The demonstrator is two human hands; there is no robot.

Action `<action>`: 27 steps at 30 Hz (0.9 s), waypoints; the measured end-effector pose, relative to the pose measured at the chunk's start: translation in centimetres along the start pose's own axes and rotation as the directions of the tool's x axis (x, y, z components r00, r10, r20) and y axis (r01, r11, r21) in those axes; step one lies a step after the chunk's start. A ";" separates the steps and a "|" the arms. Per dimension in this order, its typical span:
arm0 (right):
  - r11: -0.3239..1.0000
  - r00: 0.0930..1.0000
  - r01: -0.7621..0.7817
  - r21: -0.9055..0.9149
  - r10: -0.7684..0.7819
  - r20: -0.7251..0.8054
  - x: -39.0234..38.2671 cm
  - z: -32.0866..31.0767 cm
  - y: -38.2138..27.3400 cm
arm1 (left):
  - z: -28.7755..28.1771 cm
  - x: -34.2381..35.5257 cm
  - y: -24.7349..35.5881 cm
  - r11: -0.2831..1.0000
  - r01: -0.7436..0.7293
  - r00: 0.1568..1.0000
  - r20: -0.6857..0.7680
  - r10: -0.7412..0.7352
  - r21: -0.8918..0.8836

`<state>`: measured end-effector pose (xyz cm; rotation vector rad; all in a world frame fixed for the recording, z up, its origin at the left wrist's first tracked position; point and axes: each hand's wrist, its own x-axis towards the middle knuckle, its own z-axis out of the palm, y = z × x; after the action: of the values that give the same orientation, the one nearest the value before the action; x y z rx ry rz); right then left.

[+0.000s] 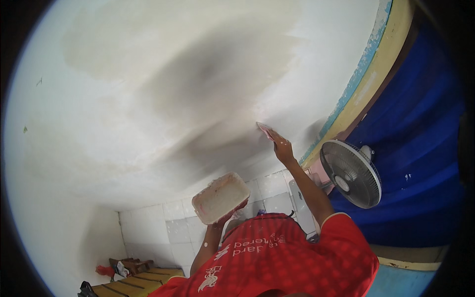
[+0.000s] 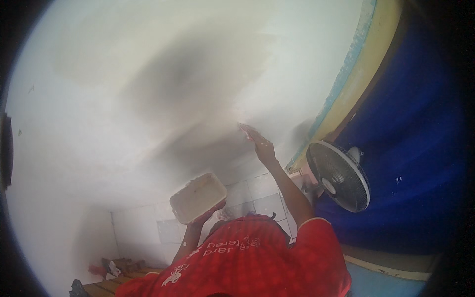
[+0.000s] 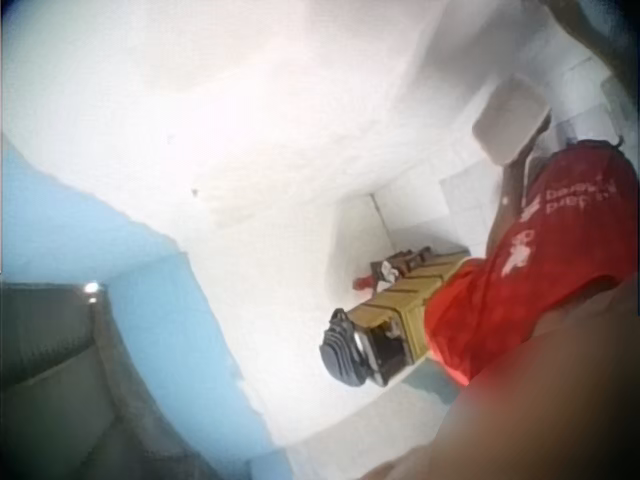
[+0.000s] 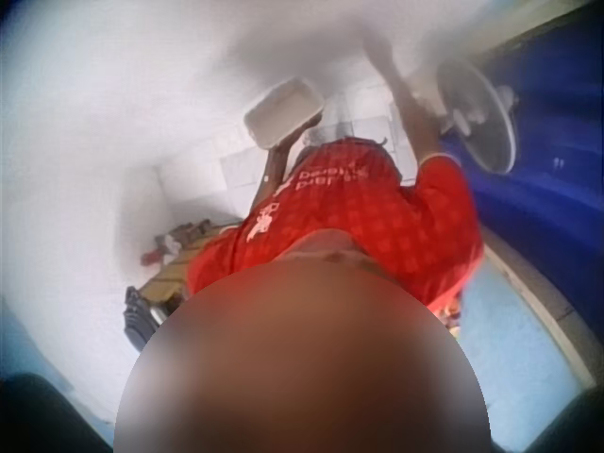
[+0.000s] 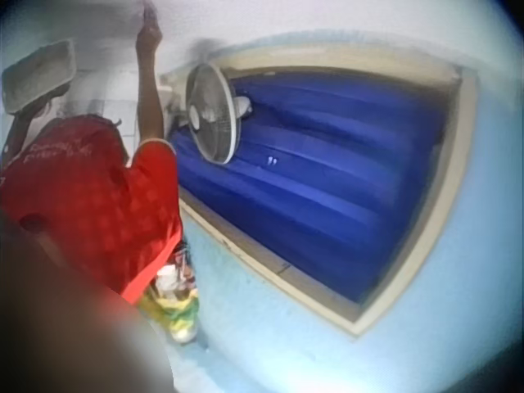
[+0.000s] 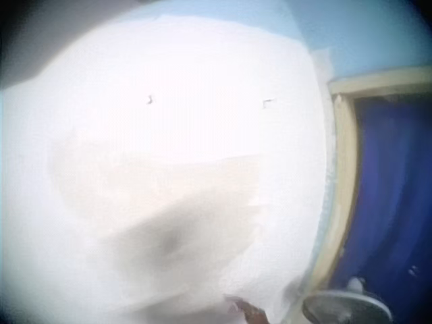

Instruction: The person repeatedly scoops white paint from a small container and applies it to the ceiling using a hand-held tool. They work in a small room, moving the tool in broad strokes to cover the ceiling surface.

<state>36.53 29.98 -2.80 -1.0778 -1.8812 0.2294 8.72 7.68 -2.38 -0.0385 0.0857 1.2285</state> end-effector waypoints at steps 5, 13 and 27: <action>0.969 0.938 -0.247 0.011 0.242 -0.247 3.4 -5.1 -2.2 | 1.9 0.3 -0.6 0.349 -0.154 0.965 0.064 0.255 0.924; 0.989 0.817 -0.013 -0.149 -0.075 -0.572 15.1 -3.5 -7.2 | 1.5 -0.3 -1.0 0.392 -0.172 0.963 0.071 0.259 0.904; 0.398 0.837 -0.525 0.752 0.403 0.371 1.3 -2.4 -13.9 | 2.4 -1.8 0.8 0.854 -0.144 0.942 -0.194 0.272 0.499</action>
<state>30.06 21.98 6.96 -0.8486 -1.2043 1.4312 7.50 6.40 0.20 0.2520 0.6386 1.3877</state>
